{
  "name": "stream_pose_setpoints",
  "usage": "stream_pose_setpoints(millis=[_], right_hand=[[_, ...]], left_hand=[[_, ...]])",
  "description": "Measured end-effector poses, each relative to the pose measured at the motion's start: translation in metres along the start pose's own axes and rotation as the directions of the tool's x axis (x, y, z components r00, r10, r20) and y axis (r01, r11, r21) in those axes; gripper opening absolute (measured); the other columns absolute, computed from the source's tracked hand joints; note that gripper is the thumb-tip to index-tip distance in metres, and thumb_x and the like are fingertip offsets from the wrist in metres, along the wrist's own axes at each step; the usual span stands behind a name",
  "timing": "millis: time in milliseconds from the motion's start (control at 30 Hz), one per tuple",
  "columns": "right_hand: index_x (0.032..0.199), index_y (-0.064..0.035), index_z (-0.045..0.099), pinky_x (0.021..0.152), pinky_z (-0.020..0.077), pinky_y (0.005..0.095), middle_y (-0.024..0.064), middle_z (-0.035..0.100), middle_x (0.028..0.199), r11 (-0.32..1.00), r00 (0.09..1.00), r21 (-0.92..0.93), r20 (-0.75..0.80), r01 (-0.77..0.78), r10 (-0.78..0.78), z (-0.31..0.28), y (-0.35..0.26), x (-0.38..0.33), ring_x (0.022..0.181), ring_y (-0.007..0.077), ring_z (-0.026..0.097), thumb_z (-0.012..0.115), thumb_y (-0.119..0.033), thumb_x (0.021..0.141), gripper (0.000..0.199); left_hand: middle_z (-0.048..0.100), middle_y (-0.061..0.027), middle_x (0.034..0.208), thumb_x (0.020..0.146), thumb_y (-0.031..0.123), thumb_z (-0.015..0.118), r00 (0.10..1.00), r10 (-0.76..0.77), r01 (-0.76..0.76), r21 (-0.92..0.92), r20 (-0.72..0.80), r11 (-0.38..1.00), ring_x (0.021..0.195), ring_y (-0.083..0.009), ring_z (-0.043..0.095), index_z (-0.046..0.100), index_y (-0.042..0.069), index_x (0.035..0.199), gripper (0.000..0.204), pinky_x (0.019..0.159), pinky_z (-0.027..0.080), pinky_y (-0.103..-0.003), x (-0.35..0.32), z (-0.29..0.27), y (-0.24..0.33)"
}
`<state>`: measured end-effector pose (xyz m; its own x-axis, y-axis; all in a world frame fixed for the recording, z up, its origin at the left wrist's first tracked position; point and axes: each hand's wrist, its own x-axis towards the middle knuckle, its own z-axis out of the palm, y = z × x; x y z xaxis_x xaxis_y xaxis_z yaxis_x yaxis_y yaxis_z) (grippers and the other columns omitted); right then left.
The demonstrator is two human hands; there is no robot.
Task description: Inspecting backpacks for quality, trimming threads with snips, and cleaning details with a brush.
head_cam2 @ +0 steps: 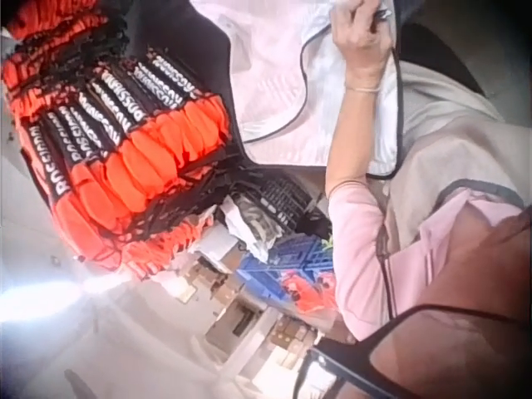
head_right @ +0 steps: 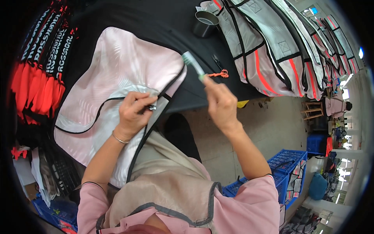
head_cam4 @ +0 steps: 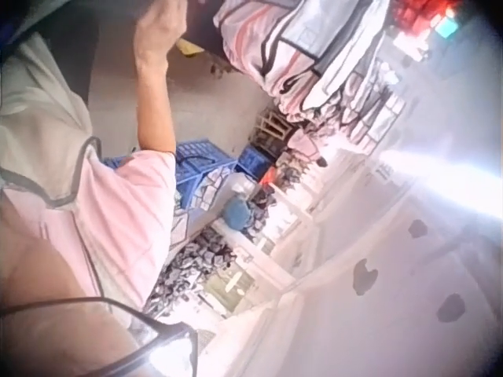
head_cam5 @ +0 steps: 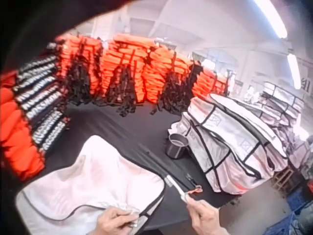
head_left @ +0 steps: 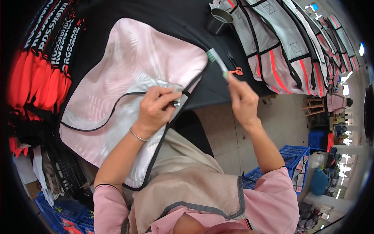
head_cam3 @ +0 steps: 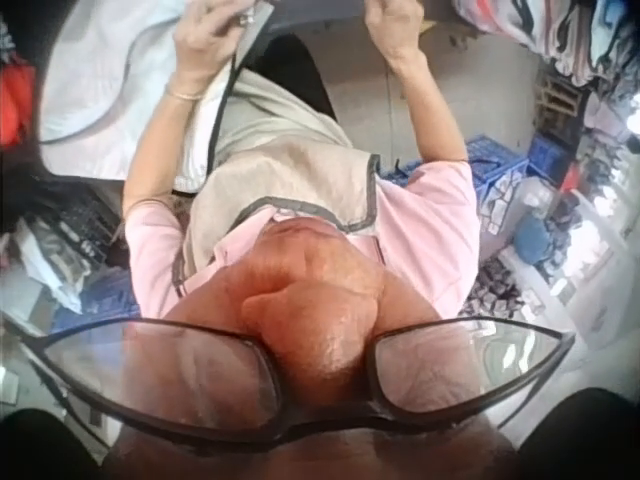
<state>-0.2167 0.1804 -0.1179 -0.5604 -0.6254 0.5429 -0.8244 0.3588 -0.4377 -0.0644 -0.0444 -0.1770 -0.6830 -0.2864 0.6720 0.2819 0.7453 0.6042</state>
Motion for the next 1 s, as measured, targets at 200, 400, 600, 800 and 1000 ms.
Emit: stream_pose_setpoints(millis=[200,400,600,800,1000], right_hand=[[0.114,0.0035,0.065,0.074,0.049,0.0495,0.0286,0.063,0.086,0.946,0.974,-0.232,-0.04,-0.228,0.225,0.031,0.117,0.045,0.083,0.0457,0.062,0.055,0.006,0.084,0.031],[0.116,0.0006,0.064,0.081,0.0507,0.0507,0.0312,0.065,0.096,0.885,0.94,-0.344,0.023,-0.313,0.341,0.07,0.171,0.121,0.095,0.0458,0.064,0.059,-0.004,0.085,0.032],[0.121,0.0024,0.059,0.095,0.0455,0.0445,0.0256,0.061,0.112,0.901,0.985,-0.424,-0.172,-0.092,0.019,0.055,0.152,0.116,0.111,0.0403,0.056,0.067,-0.01,0.085,0.039],[0.099,-0.0037,0.067,0.074,0.0525,0.0363,0.0119,0.066,0.095,0.948,0.921,0.136,-0.312,0.288,-0.234,0.063,-0.035,0.069,0.086,0.0282,0.064,0.069,-0.002,0.078,0.021],[0.098,-0.006,0.063,0.046,0.0447,0.0327,0.0046,0.049,0.068,0.649,0.668,0.306,0.051,0.697,-0.742,0.124,-0.125,0.039,0.055,0.0189,0.055,0.062,-0.019,0.077,0.025]], left_hand=[[0.066,-0.0096,0.088,0.07,-0.002,0.063,0.995,-0.1,0.103,0.163,-0.029,0.981,0.076,-0.0229,0.066,0.074,0.009,0.095,0.029,0.069,0.053,-0.033,0.092,-0.013,-0.037],[0.071,-0.0098,0.098,0.086,0.017,0.065,0.914,-0.13,0.245,0.269,-0.383,0.931,0.085,-0.0214,0.067,0.069,0.005,0.109,0.027,0.079,0.053,-0.032,0.187,-0.043,-0.114],[0.063,-0.0121,0.126,0.088,0.029,0.065,0.855,-0.361,0.33,0.147,0.373,0.933,0.117,-0.0197,0.058,0.062,0.002,0.127,0.048,0.101,0.042,-0.034,0.127,-0.16,-0.042],[0.056,-0.016,0.13,0.078,0.032,0.076,0.813,-0.312,-0.077,0.621,0.492,0.78,0.119,-0.0384,0.052,0.056,0.01,0.131,0.061,0.099,0.043,-0.047,-0.018,-0.138,0.003],[0.061,-0.0182,0.087,0.097,0.013,0.048,0.942,-0.191,-0.081,0.739,0.275,0.669,0.067,-0.0375,0.061,0.062,0.004,0.1,0.017,0.056,0.046,-0.048,0.053,-0.14,-0.035]])
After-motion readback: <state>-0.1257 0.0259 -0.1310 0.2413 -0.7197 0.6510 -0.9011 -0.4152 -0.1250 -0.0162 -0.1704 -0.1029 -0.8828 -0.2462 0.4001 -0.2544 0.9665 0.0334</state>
